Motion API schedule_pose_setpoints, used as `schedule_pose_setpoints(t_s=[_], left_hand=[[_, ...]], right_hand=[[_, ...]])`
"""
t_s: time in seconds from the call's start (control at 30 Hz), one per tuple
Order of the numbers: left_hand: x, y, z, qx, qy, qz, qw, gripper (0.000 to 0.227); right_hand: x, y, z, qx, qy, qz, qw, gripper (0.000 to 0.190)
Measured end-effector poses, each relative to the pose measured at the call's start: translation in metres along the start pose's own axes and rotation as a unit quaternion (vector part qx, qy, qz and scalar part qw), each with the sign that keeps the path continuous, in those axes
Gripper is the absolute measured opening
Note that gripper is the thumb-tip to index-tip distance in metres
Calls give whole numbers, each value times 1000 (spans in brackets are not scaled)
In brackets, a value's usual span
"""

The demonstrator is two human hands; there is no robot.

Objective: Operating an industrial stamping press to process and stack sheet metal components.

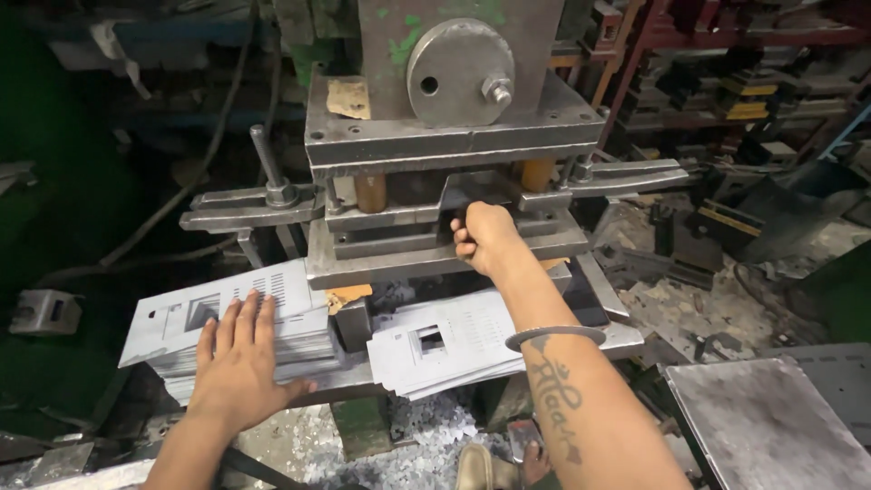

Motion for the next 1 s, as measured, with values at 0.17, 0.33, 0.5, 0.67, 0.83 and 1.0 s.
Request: schedule_pose_setpoints(t_s=[0.17, 0.33, 0.5, 0.67, 0.83, 1.0], left_hand=[[1, 3, 2, -69, 6, -43, 997, 141], [0, 5, 0, -51, -3, -18, 999, 135], [2, 5, 1, -65, 1, -33, 997, 136], [-2, 6, 2, -83, -4, -39, 996, 137], [-2, 4, 1, -57, -3, -12, 998, 136], [-2, 3, 3, -82, -5, -22, 996, 135]], right_hand=[[-4, 3, -2, 9, -28, -23, 999, 18], [-6, 7, 7, 1, -30, 14, 999, 16], [5, 0, -17, 22, -23, 24, 999, 20], [5, 6, -16, 10, -4, -59, 998, 15], [5, 5, -14, 6, 17, -54, 998, 12], [2, 2, -11, 9, 18, -62, 998, 13]])
Point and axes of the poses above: each hand's wrist, its own z-axis towards the middle knuckle, its own y-axis out of the back of the hand, x = y × z, the point moved 10 cm from there along z, towards the middle knuckle, and after that the axes turned 14 degrees about -x, right-handed, at the moved point
